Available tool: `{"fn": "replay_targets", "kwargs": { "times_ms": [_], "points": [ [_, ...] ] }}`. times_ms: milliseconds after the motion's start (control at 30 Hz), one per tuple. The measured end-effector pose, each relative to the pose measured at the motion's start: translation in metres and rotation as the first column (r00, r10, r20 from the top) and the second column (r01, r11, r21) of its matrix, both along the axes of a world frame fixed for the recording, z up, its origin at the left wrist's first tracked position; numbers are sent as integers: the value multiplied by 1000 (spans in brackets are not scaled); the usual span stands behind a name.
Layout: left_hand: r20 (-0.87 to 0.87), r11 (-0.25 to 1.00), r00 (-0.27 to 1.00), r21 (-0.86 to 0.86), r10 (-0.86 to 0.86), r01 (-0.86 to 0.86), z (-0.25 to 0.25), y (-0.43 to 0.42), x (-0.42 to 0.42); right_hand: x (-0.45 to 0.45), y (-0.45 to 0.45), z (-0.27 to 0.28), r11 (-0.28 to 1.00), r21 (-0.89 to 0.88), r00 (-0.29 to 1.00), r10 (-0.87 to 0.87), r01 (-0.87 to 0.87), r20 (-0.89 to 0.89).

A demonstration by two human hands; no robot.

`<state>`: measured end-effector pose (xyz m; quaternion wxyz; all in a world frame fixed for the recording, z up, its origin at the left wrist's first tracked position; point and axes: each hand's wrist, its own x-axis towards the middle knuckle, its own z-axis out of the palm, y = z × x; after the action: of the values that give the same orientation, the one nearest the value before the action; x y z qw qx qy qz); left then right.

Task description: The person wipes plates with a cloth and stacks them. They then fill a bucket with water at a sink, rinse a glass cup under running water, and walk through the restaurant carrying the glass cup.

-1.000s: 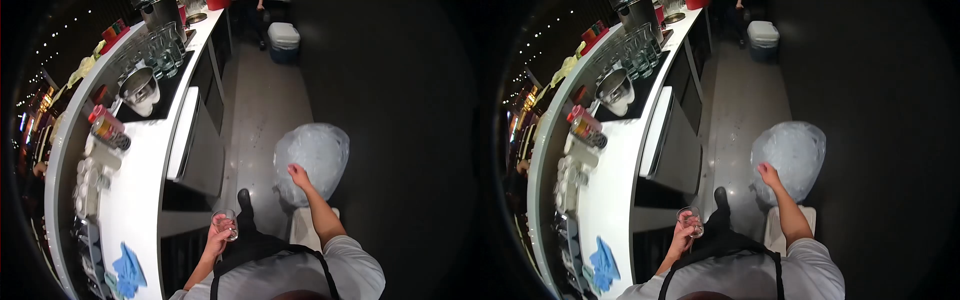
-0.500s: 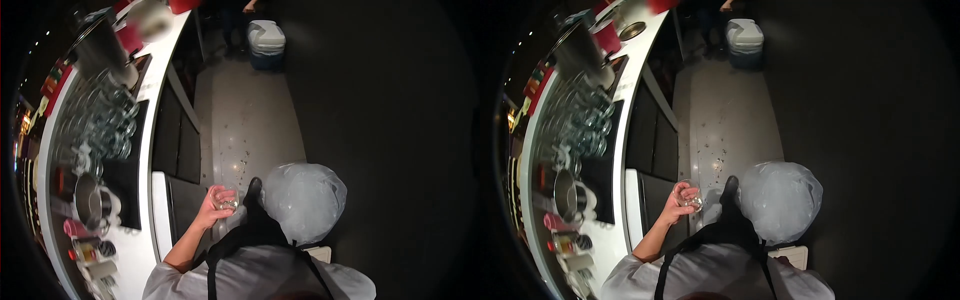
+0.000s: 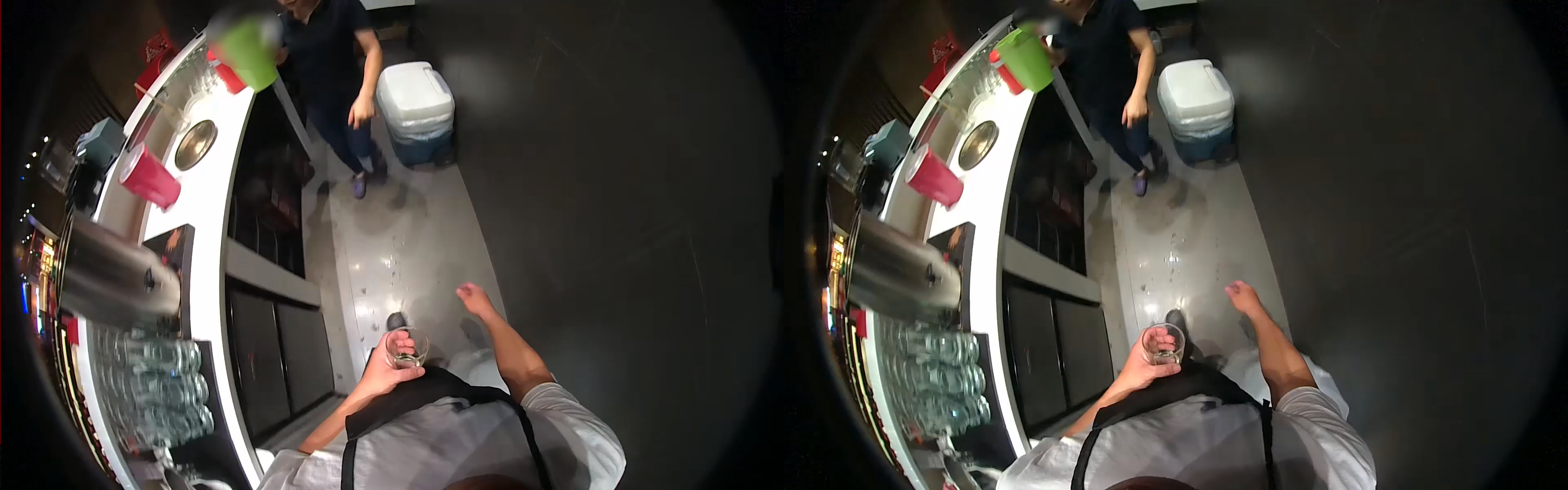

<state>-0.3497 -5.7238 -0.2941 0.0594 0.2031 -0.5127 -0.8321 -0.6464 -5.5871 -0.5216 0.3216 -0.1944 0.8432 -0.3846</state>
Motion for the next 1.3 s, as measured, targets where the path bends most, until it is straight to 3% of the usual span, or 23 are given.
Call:
{"fn": "replay_targets", "kwargs": {
  "times_ms": [67,100,233,333,367,400,500,567,600,633,667,700,733,767,800,867,933,1033,1067,1100,1167,1233,1300],
  "points": [
    [-12,989,998,139,58,-55,-12,-31,-51,-51,-62,39,996,-87,1000,-7,5,-30],
    [2,995,999,97,39,-39,-12,-45,-75,-71,-82,51,992,-125,999,-10,5,-41],
    [-58,998,998,-57,-6,3,12,-121,-190,-145,-94,20,972,192,987,150,-137,-57],
    [-80,992,995,-110,-67,58,35,-165,-271,-212,-47,-42,797,435,874,484,-418,-47],
    [-83,993,995,-103,-62,54,36,-175,-293,-241,-21,-115,542,565,668,744,-622,23],
    [-115,997,992,-62,-41,34,33,-184,-316,-244,-25,-57,628,596,811,581,-500,68],
    [-34,1000,999,-9,-29,29,6,-219,-381,-298,46,-169,601,609,690,714,-518,-117],
    [-17,989,998,-136,54,-56,-15,-246,-423,-326,5,-68,673,593,897,317,-441,308],
    [10,990,994,-89,110,-109,-21,-252,-434,-373,-11,-69,874,110,394,98,-473,914],
    [-9,981,985,-78,175,-175,-25,-277,-465,-418,-29,-66,915,34,-398,-208,-401,893],
    [9,936,980,-296,201,-189,-13,-295,-484,-430,-48,-67,928,15,-492,-210,-371,845],
    [53,947,949,-109,310,-303,-2,-305,-505,-443,-65,-71,939,-2,-579,-211,-344,788],
    [43,931,934,-109,354,-348,8,-319,-523,-472,-102,-71,821,100,66,-76,-563,995],
    [15,912,917,-112,399,-395,19,-336,-538,-507,-150,-75,706,314,637,248,-635,730],
    [7,896,902,-119,433,-429,30,-350,-549,-537,-192,-72,660,527,816,565,-535,121],
    [22,858,864,-133,504,-497,30,-386,-566,-592,-290,-63,866,398,949,311,-303,48],
    [48,816,817,-114,575,-567,31,-420,-576,-641,-382,-54,935,265,970,244,-237,7],
    [36,757,756,-51,654,-652,26,-473,-587,-701,-495,-44,967,133,962,236,-218,-141],
    [35,755,756,-107,654,-647,17,-495,-587,-716,-525,-37,977,38,975,213,-211,-70],
    [38,751,752,-101,658,-652,14,-520,-592,-723,-555,-24,989,69,980,137,-128,-145],
    [25,750,751,-84,660,-657,15,-575,-604,-749,-582,-59,990,-133,997,40,-49,-68],
    [-19,775,782,-119,624,-621,17,-632,-624,-745,-588,-35,988,-153,995,12,4,104],
    [-64,799,821,-199,567,-567,17,-687,-644,-730,-590,-55,980,-49,980,-192,195,55]
  ]
}}
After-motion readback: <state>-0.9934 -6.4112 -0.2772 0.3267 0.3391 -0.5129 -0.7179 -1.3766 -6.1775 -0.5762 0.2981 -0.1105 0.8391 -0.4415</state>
